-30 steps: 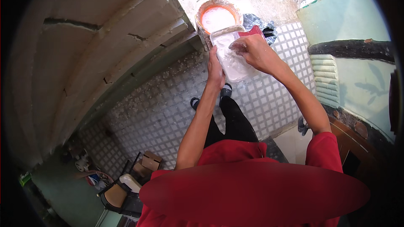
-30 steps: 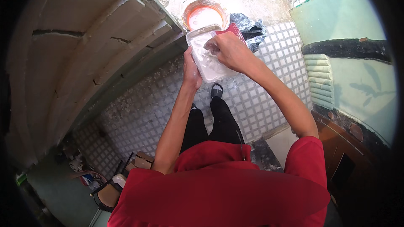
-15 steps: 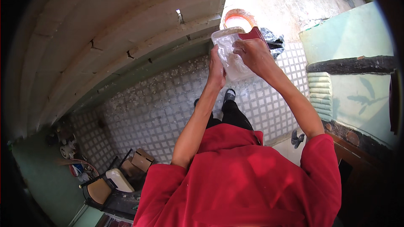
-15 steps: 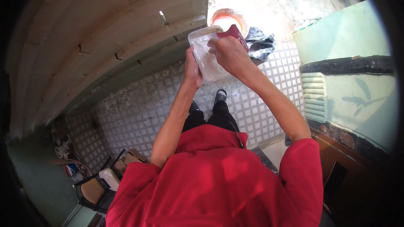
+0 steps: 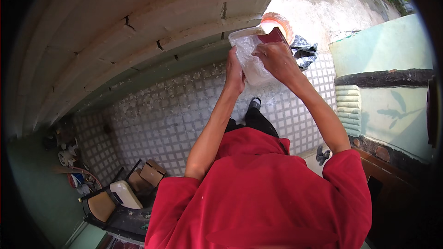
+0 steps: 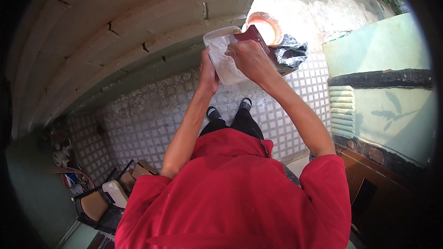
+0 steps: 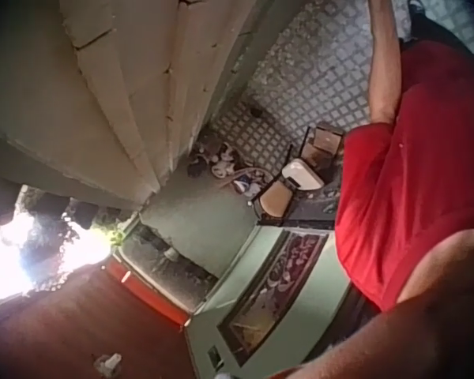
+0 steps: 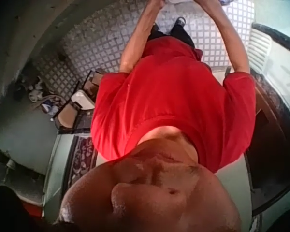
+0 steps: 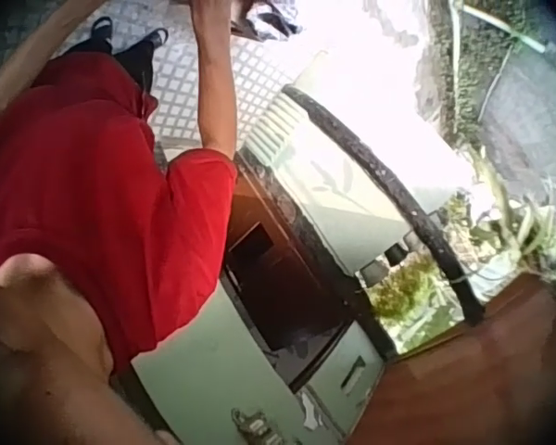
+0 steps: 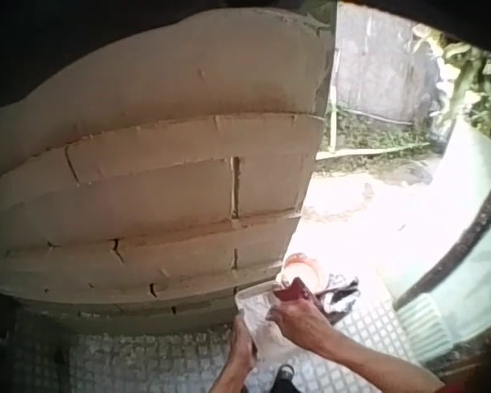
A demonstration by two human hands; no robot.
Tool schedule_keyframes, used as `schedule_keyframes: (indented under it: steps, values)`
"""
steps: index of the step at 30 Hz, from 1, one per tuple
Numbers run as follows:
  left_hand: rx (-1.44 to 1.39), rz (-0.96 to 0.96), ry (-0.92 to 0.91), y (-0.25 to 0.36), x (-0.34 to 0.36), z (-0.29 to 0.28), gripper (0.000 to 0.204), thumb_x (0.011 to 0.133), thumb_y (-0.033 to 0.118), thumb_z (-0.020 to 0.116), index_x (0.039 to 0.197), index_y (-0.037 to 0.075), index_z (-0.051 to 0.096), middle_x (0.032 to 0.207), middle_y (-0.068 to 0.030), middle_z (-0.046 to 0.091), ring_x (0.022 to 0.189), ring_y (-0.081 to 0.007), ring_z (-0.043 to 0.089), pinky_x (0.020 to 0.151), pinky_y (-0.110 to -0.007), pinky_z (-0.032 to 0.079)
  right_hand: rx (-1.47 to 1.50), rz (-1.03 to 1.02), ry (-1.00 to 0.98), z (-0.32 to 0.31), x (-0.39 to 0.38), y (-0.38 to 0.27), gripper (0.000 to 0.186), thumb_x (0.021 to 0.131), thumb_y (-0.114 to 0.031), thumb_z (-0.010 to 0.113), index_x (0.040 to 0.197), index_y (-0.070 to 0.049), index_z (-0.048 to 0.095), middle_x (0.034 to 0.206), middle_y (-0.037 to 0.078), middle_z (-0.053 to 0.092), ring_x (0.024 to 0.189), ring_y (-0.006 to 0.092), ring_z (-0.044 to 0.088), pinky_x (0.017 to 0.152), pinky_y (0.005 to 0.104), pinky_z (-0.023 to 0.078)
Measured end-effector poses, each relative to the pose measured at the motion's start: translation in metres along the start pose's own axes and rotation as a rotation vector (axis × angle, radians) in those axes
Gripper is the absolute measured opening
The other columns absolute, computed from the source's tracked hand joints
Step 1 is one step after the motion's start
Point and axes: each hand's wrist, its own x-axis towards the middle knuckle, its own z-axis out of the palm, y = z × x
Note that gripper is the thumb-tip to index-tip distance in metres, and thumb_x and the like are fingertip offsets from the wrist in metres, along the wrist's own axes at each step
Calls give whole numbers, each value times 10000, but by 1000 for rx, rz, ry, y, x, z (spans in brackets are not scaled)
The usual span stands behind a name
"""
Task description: Mixing wall putty in a container and applying it to a masonry wall with a scraper.
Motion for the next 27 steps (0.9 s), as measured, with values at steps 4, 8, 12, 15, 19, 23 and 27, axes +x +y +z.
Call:
schedule_keyframes:
  steps: [4,8,12,15,19,23,27]
  values:
    - [-10,2,24,8,-1,-12,605,942,582,393,1303,108,503,1204,-24,605,1045,-155,611,833,-314,514,93,-27,16,6,-1,-15,191,763,20,582,909,12,704,761,248,635,751,399,650,711,473,511]
    - [-36,20,-7,11,-1,-18,608,942,584,395,1310,109,490,1195,-26,606,1047,-155,610,829,-317,517,32,74,-24,5,2,-17,253,746,36,572,956,4,710,796,246,645,765,399,650,734,469,514]
    - [-6,11,30,14,-7,-17,594,947,573,396,1302,107,496,1194,-33,607,1022,-161,621,840,-315,514,100,-99,30,5,0,-20,246,793,-36,622,1023,1,701,853,254,650,801,399,648,740,455,515]
    - [-15,57,-14,15,-8,-21,601,951,568,398,1308,94,493,1212,-42,606,1027,-172,627,870,-319,510,196,-104,28,-6,1,-27,265,823,-87,642,1068,3,689,891,256,654,828,392,650,757,436,517]
    - [-14,55,-8,15,-5,-19,614,952,571,402,1316,83,486,1237,-51,600,1064,-180,618,892,-330,507,181,156,201,-27,6,-22,283,855,-119,627,1113,-13,678,923,244,671,842,373,660,776,418,520]
    - [-22,78,-1,11,0,-20,627,950,573,412,1322,74,487,1257,-65,593,1104,-189,604,915,-333,500,-96,311,286,-26,14,-3,316,859,-246,651,1065,-10,690,854,220,676,806,359,664,725,427,523]
    - [8,74,43,3,7,-14,614,954,562,415,1317,73,492,1257,-68,592,1108,-187,601,920,-328,498,-169,385,311,-17,9,24,327,856,-300,675,1058,-46,713,935,157,711,868,302,683,798,412,518]
